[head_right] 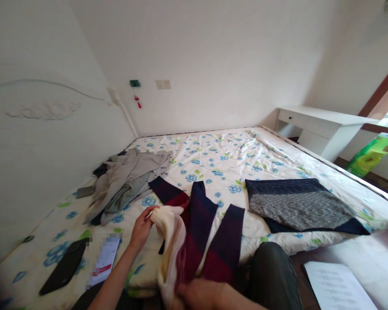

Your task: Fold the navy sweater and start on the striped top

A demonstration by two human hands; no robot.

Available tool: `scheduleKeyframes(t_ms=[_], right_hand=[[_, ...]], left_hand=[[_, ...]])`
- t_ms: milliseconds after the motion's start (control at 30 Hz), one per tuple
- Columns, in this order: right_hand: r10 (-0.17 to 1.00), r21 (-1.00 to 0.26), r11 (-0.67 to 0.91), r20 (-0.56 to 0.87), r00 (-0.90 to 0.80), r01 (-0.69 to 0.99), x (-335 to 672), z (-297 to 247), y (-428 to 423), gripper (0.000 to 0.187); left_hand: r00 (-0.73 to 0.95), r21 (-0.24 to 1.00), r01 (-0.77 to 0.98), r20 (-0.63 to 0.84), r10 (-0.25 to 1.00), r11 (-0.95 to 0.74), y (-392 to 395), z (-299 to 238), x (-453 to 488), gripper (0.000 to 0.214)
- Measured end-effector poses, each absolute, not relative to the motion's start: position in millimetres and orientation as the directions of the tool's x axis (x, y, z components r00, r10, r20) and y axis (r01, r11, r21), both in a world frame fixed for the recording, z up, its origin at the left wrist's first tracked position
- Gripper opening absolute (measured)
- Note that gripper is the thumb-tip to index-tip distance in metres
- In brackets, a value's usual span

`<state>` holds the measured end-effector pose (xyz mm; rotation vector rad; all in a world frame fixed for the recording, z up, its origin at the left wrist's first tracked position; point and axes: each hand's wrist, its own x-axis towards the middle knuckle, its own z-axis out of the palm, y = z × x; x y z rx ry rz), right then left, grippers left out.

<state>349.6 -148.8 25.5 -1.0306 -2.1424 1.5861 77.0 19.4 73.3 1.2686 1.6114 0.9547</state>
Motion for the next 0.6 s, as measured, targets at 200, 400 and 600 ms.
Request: scheduleKeyframes(t_ms=[200, 400, 600], right_hand=[[0.842, -0.958, 0.058, -0.105, -0.529, 0.281, 342.3, 34.0, -78.4, 0.017], [0.993, -0.831, -0.016, -0.077, -0.086, 0.555, 413.7, 0.8, 9.8, 0.056], [0.912, -0.647, 0.205, -0.147, -0.383, 0.735, 394.4, -40.9, 10.6, 0.085]], left_hand=[[0.395, 0.969, 0.242, -0.143, 0.907, 0.047, 24.5, 103.3, 152.1, 0.028], [0.122, 0.832, 0.506, -0.331, 0.936, 0.229, -25.5, 41.5, 92.2, 0.06], [-0.036, 0.575, 0.689, -0.582, 0.812, 0.442, -102.0, -3.5, 11.5, 0.071]])
